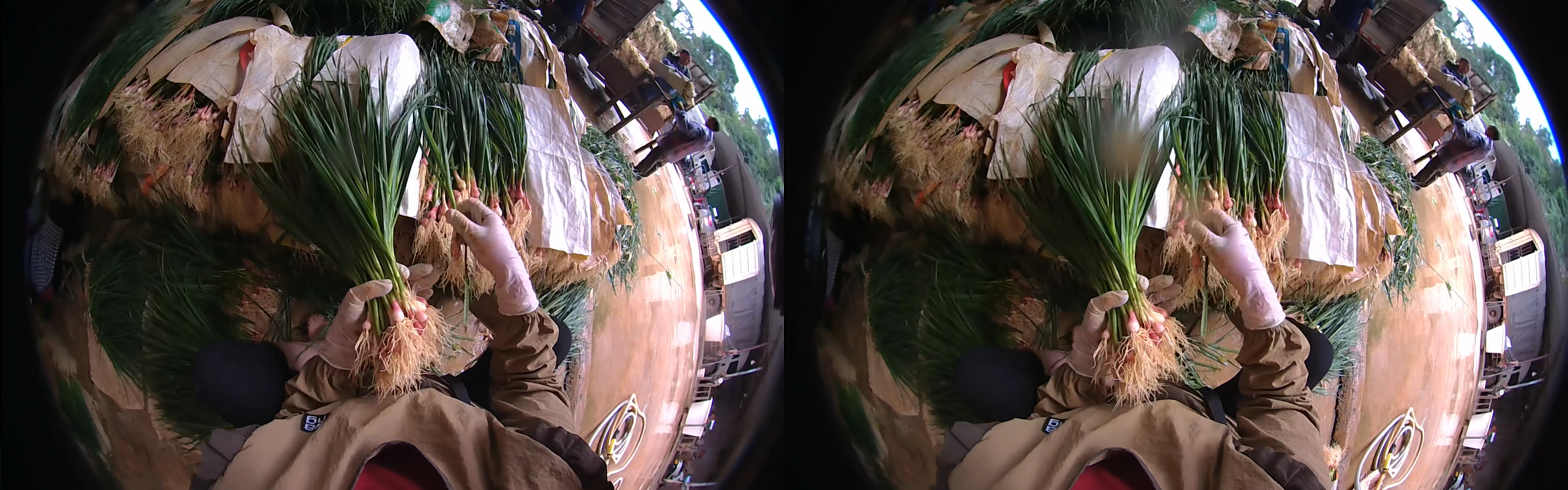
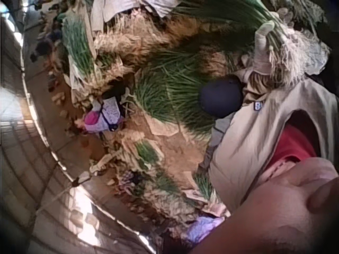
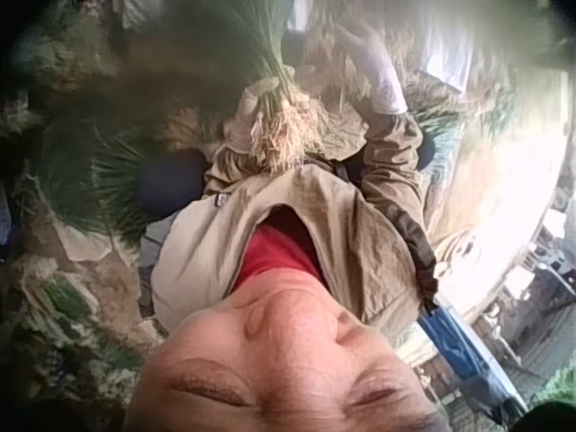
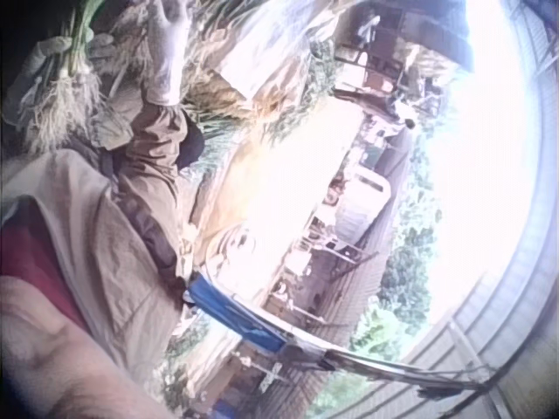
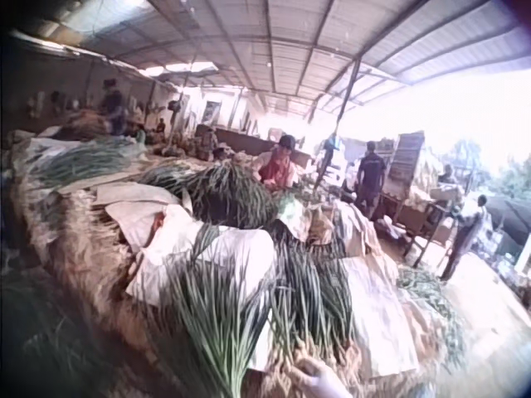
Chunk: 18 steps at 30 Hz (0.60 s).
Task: The person bundles green onions together by hand, wrapping several stalks into groups and then placing them onto a larger pile.
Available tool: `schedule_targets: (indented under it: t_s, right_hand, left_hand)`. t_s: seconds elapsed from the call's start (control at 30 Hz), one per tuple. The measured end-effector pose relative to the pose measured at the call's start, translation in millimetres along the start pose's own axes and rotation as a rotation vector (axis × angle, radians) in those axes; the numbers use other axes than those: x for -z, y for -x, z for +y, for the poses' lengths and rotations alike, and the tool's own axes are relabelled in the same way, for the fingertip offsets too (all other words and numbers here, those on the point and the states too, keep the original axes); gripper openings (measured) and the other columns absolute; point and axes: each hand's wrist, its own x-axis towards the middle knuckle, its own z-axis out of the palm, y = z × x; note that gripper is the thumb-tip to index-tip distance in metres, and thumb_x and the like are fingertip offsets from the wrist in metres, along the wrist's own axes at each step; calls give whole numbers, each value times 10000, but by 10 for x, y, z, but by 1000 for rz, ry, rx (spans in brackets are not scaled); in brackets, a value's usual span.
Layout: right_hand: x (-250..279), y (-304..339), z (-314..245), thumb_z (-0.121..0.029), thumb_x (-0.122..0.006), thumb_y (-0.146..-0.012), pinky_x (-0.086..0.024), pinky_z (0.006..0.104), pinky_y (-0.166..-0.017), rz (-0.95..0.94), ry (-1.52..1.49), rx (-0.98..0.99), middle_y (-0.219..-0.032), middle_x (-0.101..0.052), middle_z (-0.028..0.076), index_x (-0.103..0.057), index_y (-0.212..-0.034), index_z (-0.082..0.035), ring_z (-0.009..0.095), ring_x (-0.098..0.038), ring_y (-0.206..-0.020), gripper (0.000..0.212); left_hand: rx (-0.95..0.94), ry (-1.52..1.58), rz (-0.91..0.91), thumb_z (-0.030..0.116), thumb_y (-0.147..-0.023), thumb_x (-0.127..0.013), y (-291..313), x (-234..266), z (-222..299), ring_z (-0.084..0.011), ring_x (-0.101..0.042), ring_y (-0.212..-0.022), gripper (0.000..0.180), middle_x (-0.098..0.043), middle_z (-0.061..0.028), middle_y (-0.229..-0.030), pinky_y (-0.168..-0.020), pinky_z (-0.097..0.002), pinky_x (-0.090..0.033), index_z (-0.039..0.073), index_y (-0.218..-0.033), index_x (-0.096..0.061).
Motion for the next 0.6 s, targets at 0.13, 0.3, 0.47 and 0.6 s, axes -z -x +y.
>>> schedule_targets:
  t_s: [0.13, 0.3, 0.47, 0.6]
  right_hand:
    - [-658, 552, 86, -257, -654, -923, -540, 349, -730, 115, 421, 147, -894, -697, 167, -658, -1039, -17, 256, -688, -780, 267]
    - [-656, 382, 480, -209, -611, -960, -516, 263, -643, 110, 128, 270, -771, -676, 68, -672, -1017, -10, 122, -639, -690, 216]
    - [-682, 252, 513, -413, -545, -981, -298, 186, -490, -268, -781, -2, -664, -517, -61, -645, -1034, -57, 28, -354, -506, 374]
    - [-814, 468, 85, -355, -566, -975, -321, 203, -396, -266, -941, -138, -674, -522, -28, -606, -982, -52, 40, -394, -438, 305]
  left_hand:
    - [-2, -417, 389, 164, -856, -582, -48, 70, -13, -196, -665, -604, 340, -687, -193, -811, -516, -228, -538, -33, -1132, -558]
    - [73, -152, 183, 183, -821, -575, -17, -2, -28, -298, -647, -750, 265, -621, -190, -874, -796, -448, -544, 23, -1032, -577]
    - [-50, 35, 84, 171, -798, -592, 83, -101, -74, -371, -620, -926, 321, -605, -226, -1028, -774, -470, -552, -10, -1063, -570]
    - [19, -42, 41, 192, -810, -577, 22, 337, -59, -376, -645, -932, 363, -619, -263, -1079, -767, -458, -553, -49, -1082, -576]
